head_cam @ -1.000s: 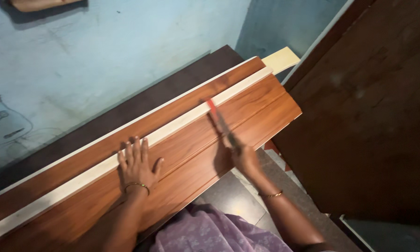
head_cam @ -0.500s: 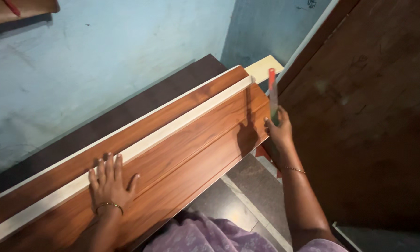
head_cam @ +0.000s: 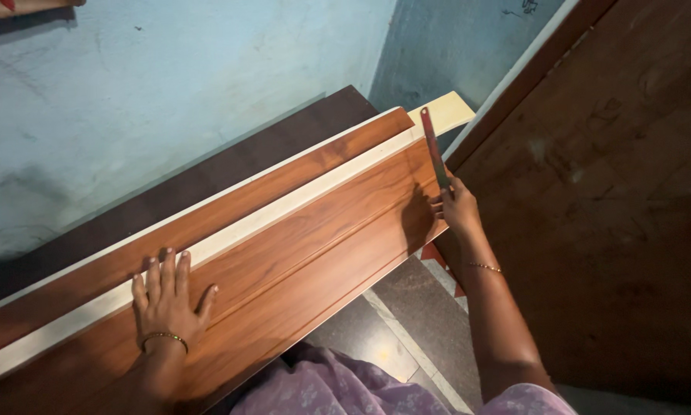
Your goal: The person saws a long thin piece of light-colored wood placed on a brown wooden surface using a small handsaw, holding the wood steady with their other hand and making repeated sawing motions across the width of the piece.
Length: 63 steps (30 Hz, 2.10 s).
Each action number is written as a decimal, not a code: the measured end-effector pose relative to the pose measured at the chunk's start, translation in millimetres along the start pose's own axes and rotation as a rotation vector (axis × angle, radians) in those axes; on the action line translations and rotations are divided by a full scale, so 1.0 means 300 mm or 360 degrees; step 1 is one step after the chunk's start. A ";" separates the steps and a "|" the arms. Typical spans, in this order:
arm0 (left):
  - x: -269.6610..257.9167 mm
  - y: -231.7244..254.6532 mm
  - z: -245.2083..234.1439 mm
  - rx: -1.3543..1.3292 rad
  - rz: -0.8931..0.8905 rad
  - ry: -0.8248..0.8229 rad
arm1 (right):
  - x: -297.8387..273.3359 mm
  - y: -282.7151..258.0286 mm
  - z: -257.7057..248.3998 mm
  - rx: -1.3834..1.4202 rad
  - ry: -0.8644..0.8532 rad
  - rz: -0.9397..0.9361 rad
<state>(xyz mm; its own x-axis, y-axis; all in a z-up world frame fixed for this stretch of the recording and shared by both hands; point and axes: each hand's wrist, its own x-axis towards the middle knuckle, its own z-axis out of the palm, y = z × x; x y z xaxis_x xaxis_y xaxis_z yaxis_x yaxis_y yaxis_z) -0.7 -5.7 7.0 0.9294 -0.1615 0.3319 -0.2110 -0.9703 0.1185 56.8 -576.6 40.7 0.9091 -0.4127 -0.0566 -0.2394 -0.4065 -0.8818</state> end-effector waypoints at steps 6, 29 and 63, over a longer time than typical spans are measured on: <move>-0.012 -0.020 0.044 0.0045 -0.0017 -0.0035 | 0.014 -0.031 -0.002 -0.0264 0.0148 0.0242; 0.005 0.023 -0.021 0.0675 -0.0133 -0.0496 | -0.157 -0.004 0.163 -0.0145 0.0103 0.0181; -0.009 0.011 -0.032 0.0395 -0.0133 -0.0382 | -0.469 -0.172 0.395 -0.0551 -0.0170 0.0081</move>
<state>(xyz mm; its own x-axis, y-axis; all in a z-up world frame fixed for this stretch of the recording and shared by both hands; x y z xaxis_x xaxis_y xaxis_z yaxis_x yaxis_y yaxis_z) -6.8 -6.8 15.3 0.9912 -0.0890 0.0978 -0.0786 -0.9914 -0.1048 -18.2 -400.9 38.7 0.9191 -0.3595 -0.1611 -0.3699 -0.6468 -0.6669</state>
